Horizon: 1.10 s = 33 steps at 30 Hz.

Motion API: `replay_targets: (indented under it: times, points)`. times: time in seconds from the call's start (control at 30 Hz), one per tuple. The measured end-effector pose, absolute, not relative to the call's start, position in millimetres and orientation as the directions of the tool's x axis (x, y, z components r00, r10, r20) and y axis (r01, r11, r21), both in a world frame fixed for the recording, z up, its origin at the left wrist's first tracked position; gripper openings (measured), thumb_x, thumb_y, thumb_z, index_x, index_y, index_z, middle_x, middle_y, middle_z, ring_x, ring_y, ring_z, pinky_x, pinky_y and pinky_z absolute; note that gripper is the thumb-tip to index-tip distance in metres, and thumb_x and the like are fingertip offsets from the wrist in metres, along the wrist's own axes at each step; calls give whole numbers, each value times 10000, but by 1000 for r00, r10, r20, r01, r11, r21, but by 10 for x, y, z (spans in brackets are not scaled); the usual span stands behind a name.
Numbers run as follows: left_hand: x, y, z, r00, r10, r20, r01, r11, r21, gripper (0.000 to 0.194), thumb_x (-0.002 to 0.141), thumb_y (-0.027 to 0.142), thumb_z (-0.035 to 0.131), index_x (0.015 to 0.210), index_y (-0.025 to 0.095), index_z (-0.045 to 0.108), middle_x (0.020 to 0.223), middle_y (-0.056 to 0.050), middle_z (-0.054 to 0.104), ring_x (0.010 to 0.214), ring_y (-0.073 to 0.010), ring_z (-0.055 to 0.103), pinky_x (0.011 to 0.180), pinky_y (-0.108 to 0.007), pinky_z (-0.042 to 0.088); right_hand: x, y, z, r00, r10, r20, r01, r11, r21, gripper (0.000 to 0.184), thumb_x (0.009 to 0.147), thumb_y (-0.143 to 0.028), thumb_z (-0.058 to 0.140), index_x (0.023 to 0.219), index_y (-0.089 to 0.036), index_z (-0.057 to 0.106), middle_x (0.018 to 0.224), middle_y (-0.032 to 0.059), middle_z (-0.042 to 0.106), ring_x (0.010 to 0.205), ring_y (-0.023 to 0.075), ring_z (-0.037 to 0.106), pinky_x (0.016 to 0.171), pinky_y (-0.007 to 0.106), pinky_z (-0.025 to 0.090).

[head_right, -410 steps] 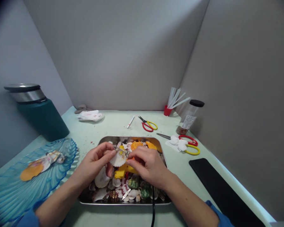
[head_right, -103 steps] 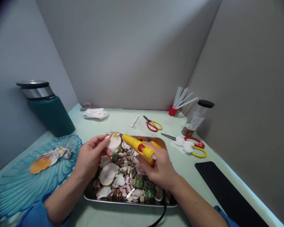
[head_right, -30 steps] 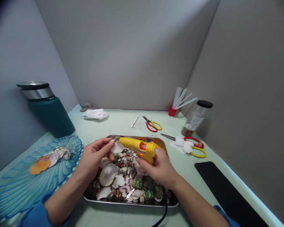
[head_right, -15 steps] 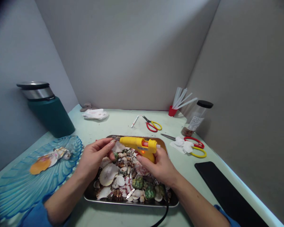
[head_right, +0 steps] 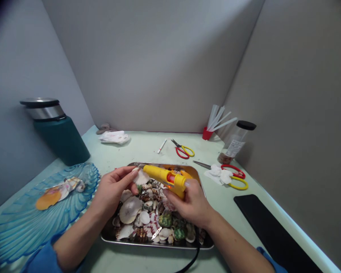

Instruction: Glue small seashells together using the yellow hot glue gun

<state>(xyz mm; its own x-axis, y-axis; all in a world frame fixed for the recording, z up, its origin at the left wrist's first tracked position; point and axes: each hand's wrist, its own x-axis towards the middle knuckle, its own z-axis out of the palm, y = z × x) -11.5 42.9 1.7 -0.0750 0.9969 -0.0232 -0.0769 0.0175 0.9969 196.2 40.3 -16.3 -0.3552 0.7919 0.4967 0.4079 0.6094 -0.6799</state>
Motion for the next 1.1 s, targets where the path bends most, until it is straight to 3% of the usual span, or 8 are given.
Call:
replay_targets:
  times: [0.17,0.37,0.5,0.73,0.9,1.1]
  points:
    - [-127,440,-7,-63,998,-14,-70,10,997,300,718,360,640,907,127,650,431,8,593,411,-96,524,476,-179,378,1964,403,-182,-347,790,505,398,611,-684,175,817,-232,563,980,-178,597,903,57,661,783,184,625,703,272,513]
    - [-130,444,-11,-76,997,-14,-77,9,997,321,701,370,647,903,120,652,426,4,591,407,-102,525,458,-182,378,1980,405,-213,-358,751,555,485,657,-577,57,809,-238,561,805,-182,570,675,19,586,609,147,552,600,258,470]
    - [-121,435,2,-81,997,-8,-76,2,997,309,704,364,645,893,120,645,426,3,590,409,-99,524,465,-181,384,1973,393,-190,-378,718,584,515,687,-513,86,800,-227,558,739,-192,510,633,7,542,538,130,487,533,253,420]
    - [-127,441,-5,-113,994,-10,-112,-3,994,299,698,371,651,872,131,617,425,21,578,408,-96,520,472,-178,386,1968,388,-174,-372,686,626,545,707,-451,46,798,-226,555,821,-189,538,677,28,573,571,149,522,526,268,403]
    - [-167,481,-66,-179,983,30,-188,-64,980,307,677,373,666,868,147,584,449,46,562,403,-90,504,465,-185,389,1953,396,-177,-360,702,615,567,688,-453,116,808,-229,544,913,-181,556,758,49,615,623,164,556,550,274,415]
    - [-177,496,-71,-261,964,56,-241,-121,963,246,683,328,662,832,160,564,513,59,561,418,-63,500,455,-163,367,1939,411,-183,-450,761,467,636,640,-430,186,825,-240,518,996,-186,562,820,47,652,667,167,582,619,274,429]
